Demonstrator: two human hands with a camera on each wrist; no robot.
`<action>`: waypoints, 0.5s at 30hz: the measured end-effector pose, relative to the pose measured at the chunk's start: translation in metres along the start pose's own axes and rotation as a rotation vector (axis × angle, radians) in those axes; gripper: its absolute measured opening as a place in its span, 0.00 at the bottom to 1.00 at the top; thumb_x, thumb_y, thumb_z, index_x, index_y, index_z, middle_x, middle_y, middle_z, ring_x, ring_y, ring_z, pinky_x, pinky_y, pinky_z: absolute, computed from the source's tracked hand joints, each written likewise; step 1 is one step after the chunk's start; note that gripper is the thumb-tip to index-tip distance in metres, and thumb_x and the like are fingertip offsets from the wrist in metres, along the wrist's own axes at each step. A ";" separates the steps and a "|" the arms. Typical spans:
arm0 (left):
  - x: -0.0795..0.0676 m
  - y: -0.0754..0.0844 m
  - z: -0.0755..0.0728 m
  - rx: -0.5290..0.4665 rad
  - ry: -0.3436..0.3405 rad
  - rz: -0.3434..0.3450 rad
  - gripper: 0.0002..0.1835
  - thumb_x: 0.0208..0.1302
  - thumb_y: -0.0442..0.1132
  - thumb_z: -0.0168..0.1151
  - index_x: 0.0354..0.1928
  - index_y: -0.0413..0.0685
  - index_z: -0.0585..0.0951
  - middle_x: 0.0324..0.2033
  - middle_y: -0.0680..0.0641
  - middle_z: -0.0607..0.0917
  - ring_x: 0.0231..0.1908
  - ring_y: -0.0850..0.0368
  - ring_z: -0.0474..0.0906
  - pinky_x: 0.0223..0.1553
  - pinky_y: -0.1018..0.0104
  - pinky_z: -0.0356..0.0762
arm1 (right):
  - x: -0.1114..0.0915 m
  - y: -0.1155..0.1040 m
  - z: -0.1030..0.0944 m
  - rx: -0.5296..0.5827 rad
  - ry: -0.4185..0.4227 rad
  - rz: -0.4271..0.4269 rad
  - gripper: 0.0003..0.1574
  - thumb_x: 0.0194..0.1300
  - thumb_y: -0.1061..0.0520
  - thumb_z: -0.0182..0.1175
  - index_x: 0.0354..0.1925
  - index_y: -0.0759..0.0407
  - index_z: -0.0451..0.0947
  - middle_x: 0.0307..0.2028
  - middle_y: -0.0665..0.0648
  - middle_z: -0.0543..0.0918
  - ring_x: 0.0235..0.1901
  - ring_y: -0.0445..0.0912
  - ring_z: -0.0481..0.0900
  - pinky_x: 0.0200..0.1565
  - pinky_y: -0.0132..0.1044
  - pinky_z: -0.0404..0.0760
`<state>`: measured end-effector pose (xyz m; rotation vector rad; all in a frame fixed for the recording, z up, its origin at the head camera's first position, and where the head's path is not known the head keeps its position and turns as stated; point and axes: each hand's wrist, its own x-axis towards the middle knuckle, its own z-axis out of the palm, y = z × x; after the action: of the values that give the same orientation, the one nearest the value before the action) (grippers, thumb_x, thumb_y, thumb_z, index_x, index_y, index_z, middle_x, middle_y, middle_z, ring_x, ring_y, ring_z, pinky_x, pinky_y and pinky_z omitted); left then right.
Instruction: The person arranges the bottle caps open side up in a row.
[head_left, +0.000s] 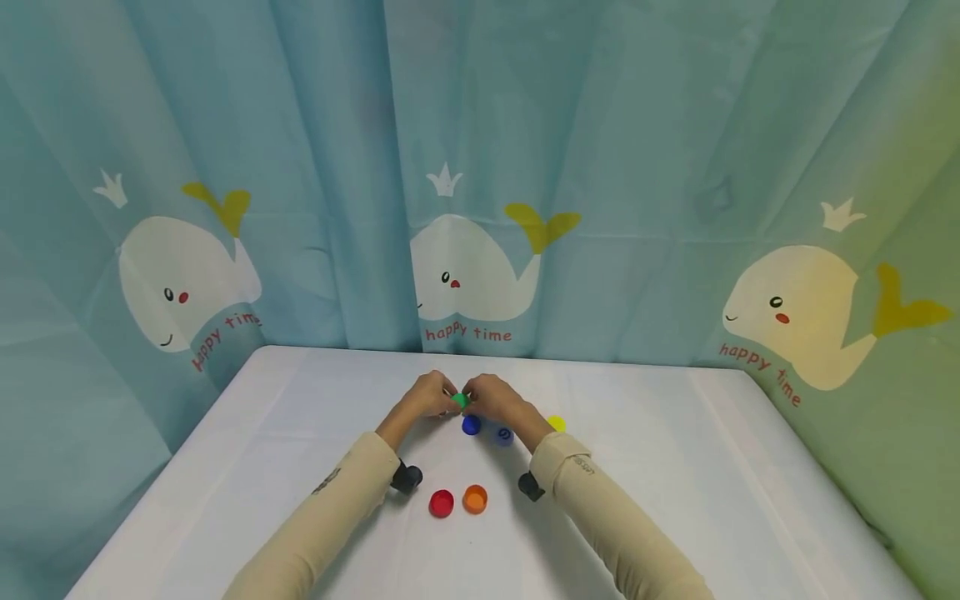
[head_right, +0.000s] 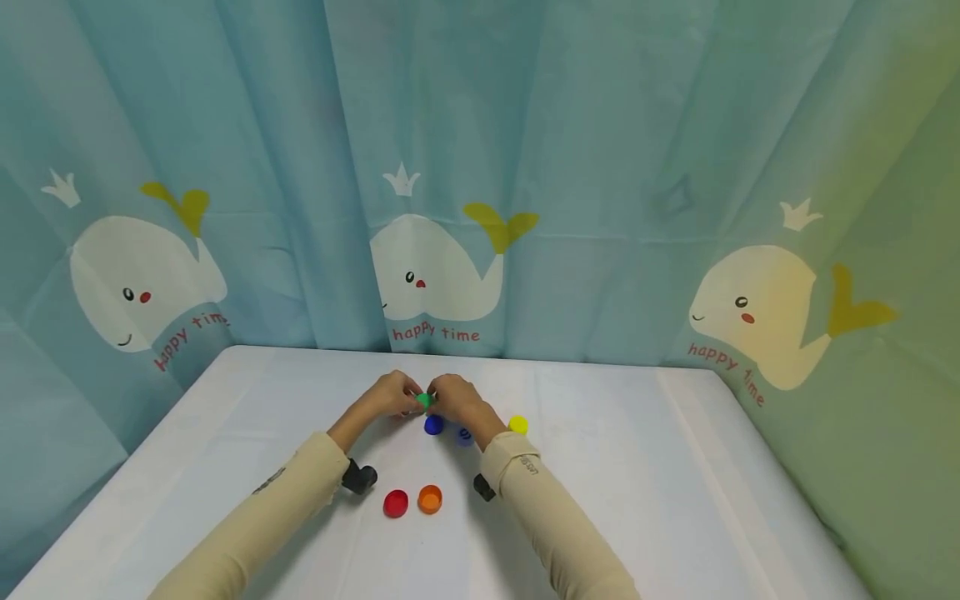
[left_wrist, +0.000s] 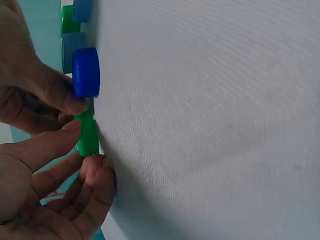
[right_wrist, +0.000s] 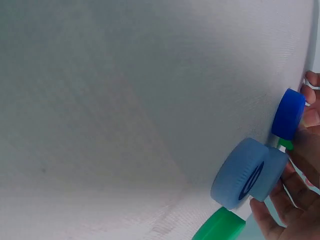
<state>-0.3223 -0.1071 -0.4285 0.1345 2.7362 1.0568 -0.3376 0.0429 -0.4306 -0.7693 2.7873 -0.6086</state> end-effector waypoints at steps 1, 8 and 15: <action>0.000 0.001 0.000 0.005 -0.003 0.002 0.15 0.55 0.33 0.68 0.44 0.33 0.82 0.32 0.45 0.82 0.23 0.59 0.76 0.25 0.71 0.76 | 0.001 0.000 0.001 -0.010 0.004 0.004 0.17 0.58 0.59 0.67 0.46 0.63 0.80 0.37 0.55 0.82 0.37 0.45 0.78 0.44 0.39 0.77; 0.001 0.002 0.002 0.010 0.015 0.016 0.13 0.56 0.32 0.67 0.42 0.32 0.83 0.31 0.45 0.83 0.24 0.59 0.76 0.26 0.70 0.76 | 0.004 -0.003 0.002 -0.058 0.040 0.024 0.16 0.58 0.55 0.67 0.43 0.61 0.82 0.35 0.53 0.83 0.34 0.44 0.77 0.43 0.39 0.77; -0.002 -0.001 0.003 -0.055 0.008 0.004 0.13 0.58 0.33 0.65 0.45 0.33 0.81 0.29 0.46 0.82 0.26 0.57 0.78 0.28 0.67 0.78 | 0.003 -0.003 0.004 -0.119 0.053 0.003 0.17 0.55 0.54 0.69 0.42 0.60 0.82 0.32 0.51 0.81 0.34 0.44 0.77 0.42 0.42 0.77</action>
<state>-0.3201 -0.1061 -0.4316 0.1276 2.7124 1.1351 -0.3377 0.0376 -0.4331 -0.7815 2.8945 -0.4733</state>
